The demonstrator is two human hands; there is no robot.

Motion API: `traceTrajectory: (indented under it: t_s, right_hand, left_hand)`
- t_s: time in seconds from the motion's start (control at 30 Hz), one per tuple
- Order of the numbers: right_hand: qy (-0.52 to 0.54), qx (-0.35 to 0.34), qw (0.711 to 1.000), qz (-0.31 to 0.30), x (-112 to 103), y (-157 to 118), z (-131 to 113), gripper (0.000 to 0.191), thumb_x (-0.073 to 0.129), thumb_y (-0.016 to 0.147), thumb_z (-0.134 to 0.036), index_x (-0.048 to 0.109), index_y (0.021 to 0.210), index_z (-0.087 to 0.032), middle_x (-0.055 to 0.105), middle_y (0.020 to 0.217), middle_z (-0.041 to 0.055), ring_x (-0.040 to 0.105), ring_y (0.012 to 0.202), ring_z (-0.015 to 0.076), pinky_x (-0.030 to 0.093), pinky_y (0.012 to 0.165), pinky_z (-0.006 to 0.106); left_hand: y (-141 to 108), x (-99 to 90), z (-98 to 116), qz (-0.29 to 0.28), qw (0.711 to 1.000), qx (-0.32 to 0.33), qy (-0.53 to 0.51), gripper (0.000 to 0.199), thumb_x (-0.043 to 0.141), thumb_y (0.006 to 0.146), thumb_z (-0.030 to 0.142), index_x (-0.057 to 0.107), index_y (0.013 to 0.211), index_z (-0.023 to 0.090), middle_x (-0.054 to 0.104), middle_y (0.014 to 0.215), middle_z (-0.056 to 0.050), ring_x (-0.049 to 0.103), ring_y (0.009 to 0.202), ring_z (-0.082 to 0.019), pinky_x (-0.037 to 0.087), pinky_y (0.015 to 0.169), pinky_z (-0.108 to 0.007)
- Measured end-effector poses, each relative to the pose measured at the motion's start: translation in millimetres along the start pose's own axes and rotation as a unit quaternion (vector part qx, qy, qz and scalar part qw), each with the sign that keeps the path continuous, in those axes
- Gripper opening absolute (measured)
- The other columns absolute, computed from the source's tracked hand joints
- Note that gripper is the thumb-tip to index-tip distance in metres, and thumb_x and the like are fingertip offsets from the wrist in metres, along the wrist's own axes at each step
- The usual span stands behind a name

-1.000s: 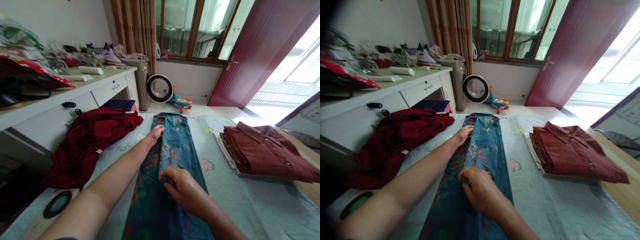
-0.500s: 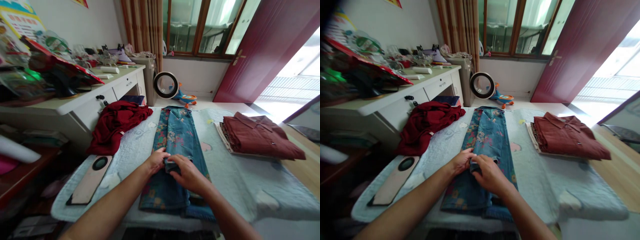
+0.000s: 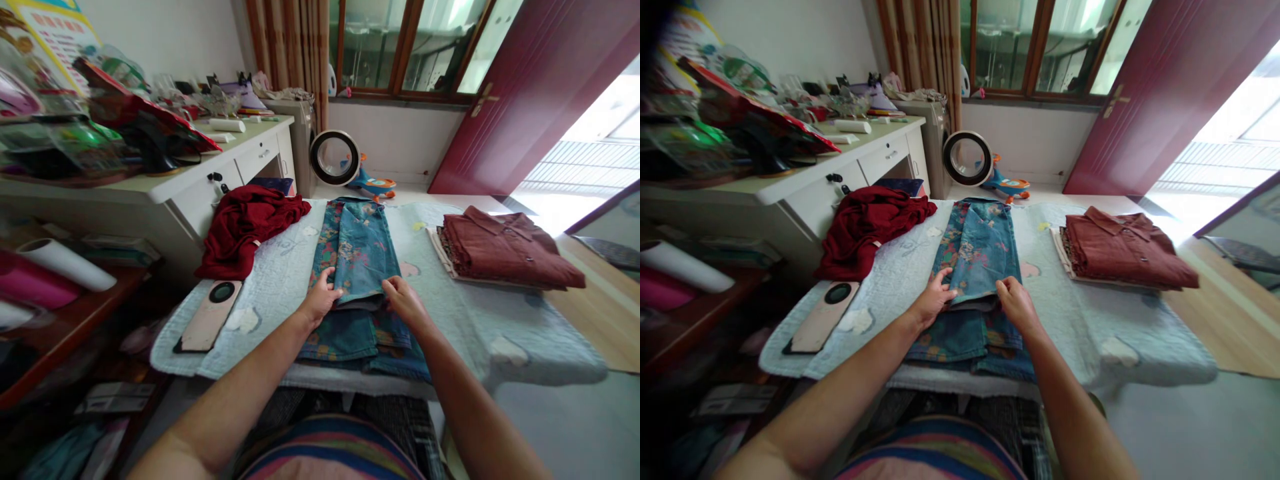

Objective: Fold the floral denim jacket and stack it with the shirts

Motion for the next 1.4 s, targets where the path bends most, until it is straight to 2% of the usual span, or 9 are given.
traceTrajectory:
  t_s: [0.13,0.27,0.4,0.53,0.63,0.77,0.87,1.13,1.4]
  right_hand:
    - [0.098,0.092,0.991,-0.011,13,2,15,0.031,0.059,0.081,-0.035,0.047,0.106,-0.021,0.056,0.07,-0.0037,0.054,0.051,0.0134,0.04,0.045,0.024]
    - [0.289,0.085,0.953,-0.04,23,-5,3,0.051,0.068,0.072,-0.036,0.047,0.117,-0.023,0.054,0.069,-0.0059,0.053,0.055,0.0125,0.043,0.047,0.022]
    - [0.426,0.043,0.902,-0.054,21,-18,-19,0.047,0.075,0.063,-0.039,0.058,0.104,-0.024,0.056,0.074,-0.0056,0.053,0.061,0.0102,0.045,0.054,0.021]
    - [0.478,0.028,0.874,-0.086,24,-31,-35,0.038,0.069,0.07,-0.05,0.062,0.092,-0.02,0.058,0.072,-0.0024,0.056,0.064,0.013,0.049,0.058,0.025]
    - [0.435,0.02,0.895,-0.097,30,-39,-36,0.035,0.066,0.072,-0.049,0.061,0.094,-0.021,0.056,0.071,-0.0032,0.054,0.062,0.0127,0.048,0.055,0.025]
    - [0.254,0.003,0.96,-0.116,41,-44,-28,0.029,0.06,0.074,-0.04,0.061,0.097,-0.021,0.049,0.066,-0.0056,0.046,0.055,0.0106,0.039,0.046,0.021]
    - [0.149,-0.01,0.982,-0.115,43,-44,-23,0.026,0.054,0.078,-0.037,0.06,0.097,-0.021,0.043,0.06,-0.0068,0.041,0.05,0.0101,0.032,0.044,0.02]
    - [0.182,-0.016,0.975,-0.128,41,-49,-30,0.029,0.05,0.08,-0.042,0.057,0.099,-0.021,0.044,0.063,-0.0067,0.044,0.051,0.0102,0.036,0.045,0.021]
    - [0.178,-0.011,0.974,-0.139,48,-50,-22,0.032,0.054,0.077,-0.038,0.055,0.104,-0.021,0.042,0.062,-0.0091,0.043,0.046,0.009,0.035,0.041,0.02]
  left_hand:
    - [-3,5.4,3,-0.024,1.0,0.013,-0.002,0.047,0.058,0.07,0.002,0.059,0.114,0.019,0.065,0.081,0.001,0.059,0.062,-0.008,0.046,0.057,-0.017]
    - [-7,6.5,4,-0.041,0.999,0.008,-0.02,0.034,0.059,0.07,0.004,0.066,0.101,0.016,0.067,0.083,-0.002,0.06,0.064,-0.009,0.049,0.058,-0.019]
    - [-19,2.1,15,-0.053,0.997,0.02,-0.057,0.034,0.063,0.072,0.01,0.065,0.106,0.016,0.068,0.086,-0.003,0.062,0.067,-0.011,0.052,0.063,-0.022]
    - [-38,-6.4,25,-0.056,0.995,0.034,-0.072,0.037,0.068,0.072,0.017,0.064,0.109,0.016,0.069,0.086,-0.003,0.063,0.067,-0.012,0.052,0.064,-0.023]
    - [-48,-13.7,23,-0.057,0.997,0.038,-0.047,0.041,0.07,0.071,0.02,0.062,0.111,0.016,0.069,0.09,-0.004,0.063,0.069,-0.012,0.05,0.065,-0.023]
    - [-49,-30.5,10,-0.023,0.997,0.058,0.039,0.039,0.068,0.071,0.018,0.062,0.11,0.015,0.069,0.091,-0.003,0.062,0.075,-0.012,0.048,0.069,-0.021]
    - [-47,-41.7,4,0.01,0.99,0.074,0.116,0.04,0.066,0.07,0.016,0.063,0.109,0.014,0.068,0.093,-0.003,0.06,0.076,-0.011,0.046,0.07,-0.021]
    - [-54,-44.3,11,-0.002,0.982,0.103,0.16,0.046,0.063,0.074,0.023,0.058,0.119,0.017,0.065,0.09,-0.001,0.056,0.066,-0.01,0.043,0.063,-0.021]
    - [-54,-48.3,9,0.011,0.951,0.119,0.287,0.042,0.06,0.077,0.02,0.06,0.119,0.017,0.05,0.059,0.006,0.043,0.051,-0.01,0.032,0.052,-0.021]
Point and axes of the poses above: each hand's wrist, its own y-axis towards the middle knuckle, its own x-axis out of the palm, z = x × y, the point moved 9 cm from there along y, towards the middle knuckle
